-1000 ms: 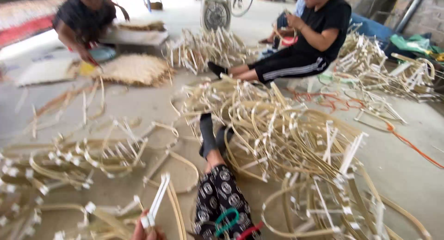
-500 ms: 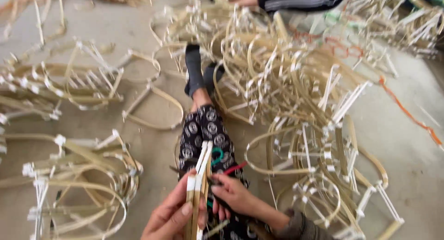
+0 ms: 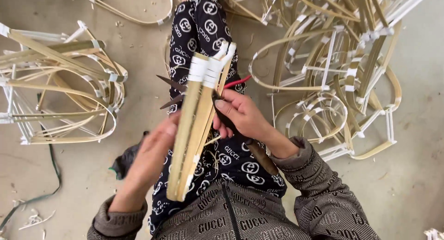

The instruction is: Assembling and trimming curved wooden or bamboo frame components using snips.

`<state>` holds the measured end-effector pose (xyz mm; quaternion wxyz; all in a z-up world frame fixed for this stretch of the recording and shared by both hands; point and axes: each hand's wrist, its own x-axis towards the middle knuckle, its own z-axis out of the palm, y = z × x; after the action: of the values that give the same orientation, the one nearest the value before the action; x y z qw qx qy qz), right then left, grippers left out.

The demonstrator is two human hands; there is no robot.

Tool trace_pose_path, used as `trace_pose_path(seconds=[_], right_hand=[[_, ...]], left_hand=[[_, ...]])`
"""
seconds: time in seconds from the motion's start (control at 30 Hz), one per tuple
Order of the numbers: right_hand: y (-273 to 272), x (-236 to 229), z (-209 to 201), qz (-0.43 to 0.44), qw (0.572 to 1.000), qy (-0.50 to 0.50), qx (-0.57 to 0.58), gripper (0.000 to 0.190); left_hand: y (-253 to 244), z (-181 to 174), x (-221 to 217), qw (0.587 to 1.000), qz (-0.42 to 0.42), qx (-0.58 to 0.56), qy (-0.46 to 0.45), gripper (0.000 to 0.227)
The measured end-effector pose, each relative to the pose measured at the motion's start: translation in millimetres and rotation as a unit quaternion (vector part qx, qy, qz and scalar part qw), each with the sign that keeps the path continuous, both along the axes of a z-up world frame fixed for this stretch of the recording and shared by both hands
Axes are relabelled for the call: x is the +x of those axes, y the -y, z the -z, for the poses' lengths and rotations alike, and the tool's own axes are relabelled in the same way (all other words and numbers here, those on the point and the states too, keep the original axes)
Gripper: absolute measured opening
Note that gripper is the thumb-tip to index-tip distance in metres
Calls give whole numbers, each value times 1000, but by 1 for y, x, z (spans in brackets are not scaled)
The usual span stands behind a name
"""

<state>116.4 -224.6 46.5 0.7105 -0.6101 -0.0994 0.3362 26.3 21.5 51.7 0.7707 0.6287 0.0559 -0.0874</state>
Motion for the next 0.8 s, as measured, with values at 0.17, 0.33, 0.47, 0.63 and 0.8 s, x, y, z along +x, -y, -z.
trace_pose_path(seconds=[0.17, 0.33, 0.47, 0.63, 0.8], right_hand=[[2, -9, -10, -4, 999, 32, -10, 34], [-2, -24, -25, -23, 988, 82, -131, 30], [9, -36, -21, -33, 981, 76, -174, 27], [18, -61, 16, 78, 982, -155, -79, 31], [19, -63, 1, -43, 981, 12, -186, 42]], left_hand=[[22, 8, -24, 959, 109, -184, -186, 55], [25, 31, -36, 953, 83, -211, -201, 40], [33, 17, -35, 958, 77, -70, -268, 36], [28, 33, -55, 971, 60, -89, -216, 33], [22, 29, -55, 965, 58, -79, -244, 34]])
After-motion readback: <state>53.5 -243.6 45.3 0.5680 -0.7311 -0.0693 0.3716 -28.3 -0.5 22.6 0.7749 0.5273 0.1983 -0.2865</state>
